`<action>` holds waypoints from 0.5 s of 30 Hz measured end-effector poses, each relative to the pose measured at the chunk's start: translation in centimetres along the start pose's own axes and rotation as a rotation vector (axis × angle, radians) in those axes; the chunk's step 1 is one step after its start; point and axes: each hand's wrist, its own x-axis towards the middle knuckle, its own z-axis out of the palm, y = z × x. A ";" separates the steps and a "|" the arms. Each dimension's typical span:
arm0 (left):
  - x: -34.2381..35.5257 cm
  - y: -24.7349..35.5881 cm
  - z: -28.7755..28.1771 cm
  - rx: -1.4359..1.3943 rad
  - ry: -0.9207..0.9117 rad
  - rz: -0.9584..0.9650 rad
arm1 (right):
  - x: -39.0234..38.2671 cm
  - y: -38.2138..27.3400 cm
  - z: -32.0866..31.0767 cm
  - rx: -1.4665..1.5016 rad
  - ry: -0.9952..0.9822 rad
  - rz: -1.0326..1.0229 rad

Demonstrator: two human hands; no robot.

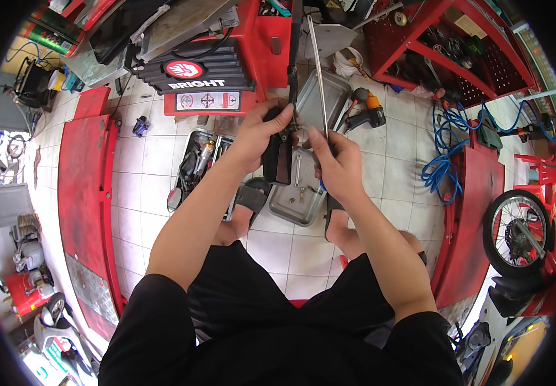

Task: The person disassembles and cleans small motorcycle components by hand and using a screwdriver, placing parts into metal trays while sitting on the floor.

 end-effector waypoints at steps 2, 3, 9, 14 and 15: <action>0.4 -0.3 -0.8 -0.207 -0.081 -0.005 | -0.1 -0.6 0.3 0.014 -0.017 0.007; 0.5 -0.4 -1.2 -0.311 -0.121 -0.006 | 0.0 -0.5 -0.1 -0.031 -0.058 -0.045; 0.1 0.7 -0.8 -0.481 -0.154 -0.071 | -0.2 -2.0 -3.5 0.014 -0.245 -0.248; 0.7 0.5 -2.1 -0.368 -0.088 -0.065 | -0.5 -3.8 -6.7 0.069 -0.354 -0.053; 0.8 0.3 -2.5 -0.340 -0.088 -0.060 | -0.4 -4.3 -7.2 0.063 -0.385 0.013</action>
